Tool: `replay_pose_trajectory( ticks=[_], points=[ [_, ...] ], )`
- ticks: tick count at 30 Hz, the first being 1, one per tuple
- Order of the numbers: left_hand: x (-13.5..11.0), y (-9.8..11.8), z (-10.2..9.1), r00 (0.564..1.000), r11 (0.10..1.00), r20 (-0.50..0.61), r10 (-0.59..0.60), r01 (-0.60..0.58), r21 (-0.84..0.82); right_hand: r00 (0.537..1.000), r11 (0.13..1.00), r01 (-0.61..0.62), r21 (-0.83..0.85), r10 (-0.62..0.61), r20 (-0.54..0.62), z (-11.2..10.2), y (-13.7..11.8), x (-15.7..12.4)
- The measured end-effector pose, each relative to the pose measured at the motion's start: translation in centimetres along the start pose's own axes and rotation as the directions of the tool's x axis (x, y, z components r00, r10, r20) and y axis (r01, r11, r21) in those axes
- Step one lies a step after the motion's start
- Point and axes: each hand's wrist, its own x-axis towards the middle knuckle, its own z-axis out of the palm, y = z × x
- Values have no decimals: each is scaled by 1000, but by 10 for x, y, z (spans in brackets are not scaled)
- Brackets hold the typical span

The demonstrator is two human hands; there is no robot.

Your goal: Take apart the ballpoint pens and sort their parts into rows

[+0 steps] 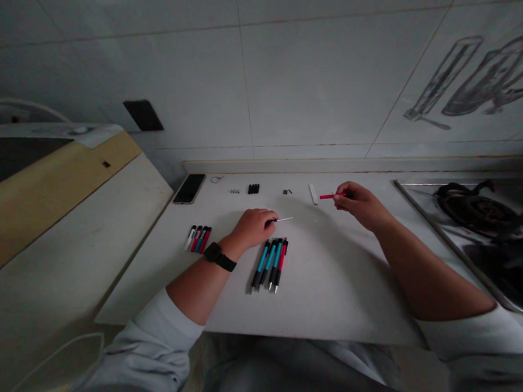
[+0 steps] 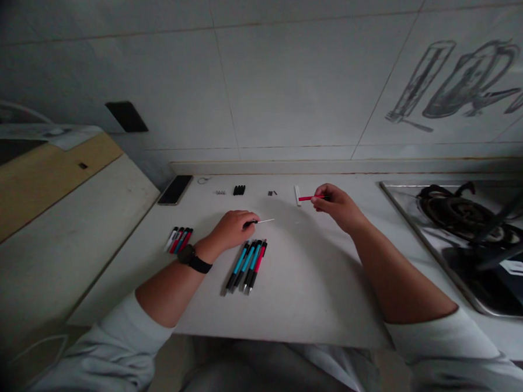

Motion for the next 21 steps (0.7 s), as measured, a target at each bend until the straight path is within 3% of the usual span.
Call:
replay_pose_trajectory(
  ticks=[4, 6, 9, 12, 15, 18, 21],
  points=[
    [0, 2, 1, 1000, 1000, 2, -2, 2, 28, 988, 998, 62, 0, -62, -140, 25, -8, 6],
    [0, 3, 2, 1000, 999, 13, -10, 9, 43, 986, 995, 93, -27, -96, -134, 45, -14, 12],
    [0, 4, 1, 999, 998, 27, -22, 20, 67, 994, 995, 101, -12, -101, 49, 83, -27, 26],
    [0, 3, 2, 999, 995, 31, -30, 27, 99, 957, 995, 95, 14, -95, 274, 133, -43, 43],
    [1, 2, 5, 998, 993, 45, -54, 49, 103, 879, 990, 130, -55, -89, 468, 186, -61, 59],
    [3, 1, 7, 993, 994, 84, -89, 82, 76, 772, 917, 332, -221, -129, 622, 238, -77, 71],
    [2, 2, 8, 994, 996, 70, -89, 87, 37, 697, 847, 418, -328, -68, 713, 281, -88, 77]
  ],
)
